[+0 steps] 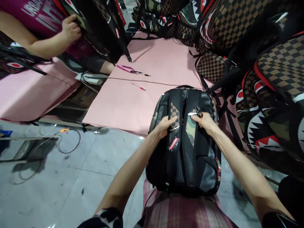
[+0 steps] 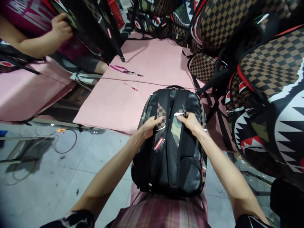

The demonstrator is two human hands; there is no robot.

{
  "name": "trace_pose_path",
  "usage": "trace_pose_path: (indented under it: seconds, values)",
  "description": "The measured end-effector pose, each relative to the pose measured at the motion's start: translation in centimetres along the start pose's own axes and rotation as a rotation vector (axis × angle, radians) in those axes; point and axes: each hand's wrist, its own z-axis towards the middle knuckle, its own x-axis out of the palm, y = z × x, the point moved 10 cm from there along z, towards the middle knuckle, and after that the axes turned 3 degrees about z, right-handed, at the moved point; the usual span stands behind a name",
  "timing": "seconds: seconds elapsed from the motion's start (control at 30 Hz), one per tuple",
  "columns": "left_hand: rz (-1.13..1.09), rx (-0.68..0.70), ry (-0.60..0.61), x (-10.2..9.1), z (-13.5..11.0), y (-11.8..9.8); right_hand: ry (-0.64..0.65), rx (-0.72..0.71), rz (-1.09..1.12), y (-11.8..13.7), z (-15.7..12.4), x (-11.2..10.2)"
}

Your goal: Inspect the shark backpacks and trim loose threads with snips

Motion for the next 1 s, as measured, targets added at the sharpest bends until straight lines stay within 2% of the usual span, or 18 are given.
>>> trace_pose_path:
  seconds: [0.07,0.13,0.2,0.27,0.33,0.47,0.53,0.63,0.73,1.0]
  values:
    - [-0.032,-0.026,-0.028,-0.2,-3.0,2.1,0.035,-0.055,-0.161,-0.2,-2.2,0.4]
    - [-0.029,-0.088,-0.018,0.0,-6.3,4.4,0.001,-0.105,-0.45,-0.2,-4.5,0.1]
    - [-0.002,-0.132,0.004,0.3,-9.2,6.1,-0.102,-0.16,-0.742,0.8,-6.5,-0.9]
    - [0.032,-0.111,-0.037,-0.2,-11.3,6.6,-0.221,-0.263,-0.89,3.2,-8.4,-1.6]
    - [0.068,-0.03,-0.106,-1.2,-12.4,5.7,-0.239,-0.379,-0.893,5.8,-9.8,-1.2]
    - [0.171,0.127,-0.092,-2.0,-13.0,1.9,0.12,-0.525,-0.677,9.0,-10.3,3.5]
    - [0.228,0.155,-0.059,-2.2,-13.1,0.0,0.219,-0.54,-0.598,9.9,-9.7,5.3]
    - [0.267,0.17,-0.014,-2.5,-13.5,-1.9,0.244,-0.483,-0.584,9.9,-8.0,6.5]
    - [0.272,0.156,0.01,-2.7,-13.8,-2.5,0.285,-0.452,-0.59,9.6,-6.8,7.3]
    - [0.257,0.138,0.061,-2.5,-13.9,-2.7,0.365,-0.512,-0.618,10.7,-5.7,8.3]
